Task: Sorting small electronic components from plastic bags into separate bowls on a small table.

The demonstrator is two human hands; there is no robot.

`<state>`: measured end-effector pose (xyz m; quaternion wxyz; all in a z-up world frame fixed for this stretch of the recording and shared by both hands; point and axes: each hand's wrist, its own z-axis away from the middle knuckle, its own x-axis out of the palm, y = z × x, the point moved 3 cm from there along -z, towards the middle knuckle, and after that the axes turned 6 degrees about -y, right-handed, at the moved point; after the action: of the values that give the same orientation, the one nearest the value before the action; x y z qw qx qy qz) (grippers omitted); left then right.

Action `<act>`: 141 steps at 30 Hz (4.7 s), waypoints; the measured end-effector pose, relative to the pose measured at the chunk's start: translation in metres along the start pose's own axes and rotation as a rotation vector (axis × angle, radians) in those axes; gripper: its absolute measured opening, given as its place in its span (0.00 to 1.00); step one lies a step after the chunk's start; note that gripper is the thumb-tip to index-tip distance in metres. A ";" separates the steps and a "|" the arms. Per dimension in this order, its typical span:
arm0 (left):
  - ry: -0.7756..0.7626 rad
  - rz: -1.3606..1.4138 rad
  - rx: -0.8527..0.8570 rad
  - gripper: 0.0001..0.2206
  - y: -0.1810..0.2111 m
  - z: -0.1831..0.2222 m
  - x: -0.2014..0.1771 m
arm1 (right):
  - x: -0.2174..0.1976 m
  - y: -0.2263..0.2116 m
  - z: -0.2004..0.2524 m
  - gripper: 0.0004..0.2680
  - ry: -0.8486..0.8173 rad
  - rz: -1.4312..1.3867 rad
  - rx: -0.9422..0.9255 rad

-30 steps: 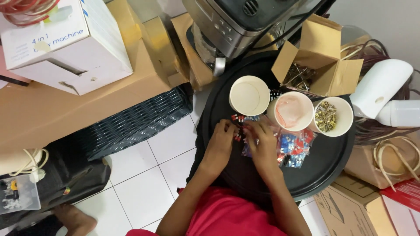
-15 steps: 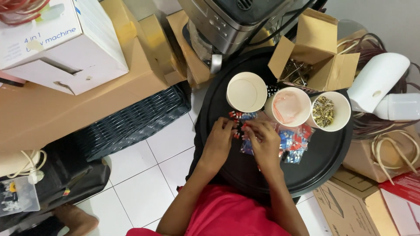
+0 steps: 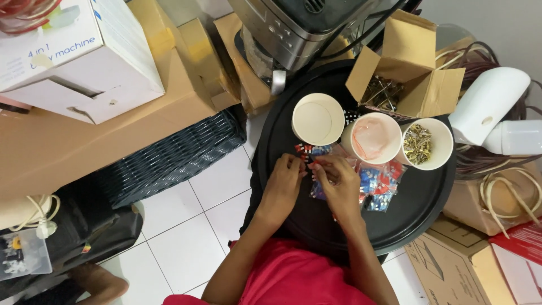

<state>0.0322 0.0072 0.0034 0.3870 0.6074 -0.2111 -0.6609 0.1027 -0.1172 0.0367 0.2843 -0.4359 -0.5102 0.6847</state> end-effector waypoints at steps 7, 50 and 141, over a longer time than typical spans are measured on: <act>-0.021 -0.075 0.000 0.08 0.007 0.005 -0.002 | 0.001 0.005 0.001 0.06 -0.021 -0.054 0.011; -0.380 -0.014 0.293 0.10 0.111 0.019 0.054 | -0.115 0.030 0.115 0.08 0.041 0.278 0.119; -0.010 0.458 0.002 0.14 0.009 -0.006 -0.021 | 0.007 0.005 -0.014 0.04 -0.088 0.305 -0.160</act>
<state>0.0393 0.0190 0.0231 0.5253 0.5405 -0.3461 -0.5587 0.1119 -0.1067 0.0280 0.1190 -0.4991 -0.5032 0.6954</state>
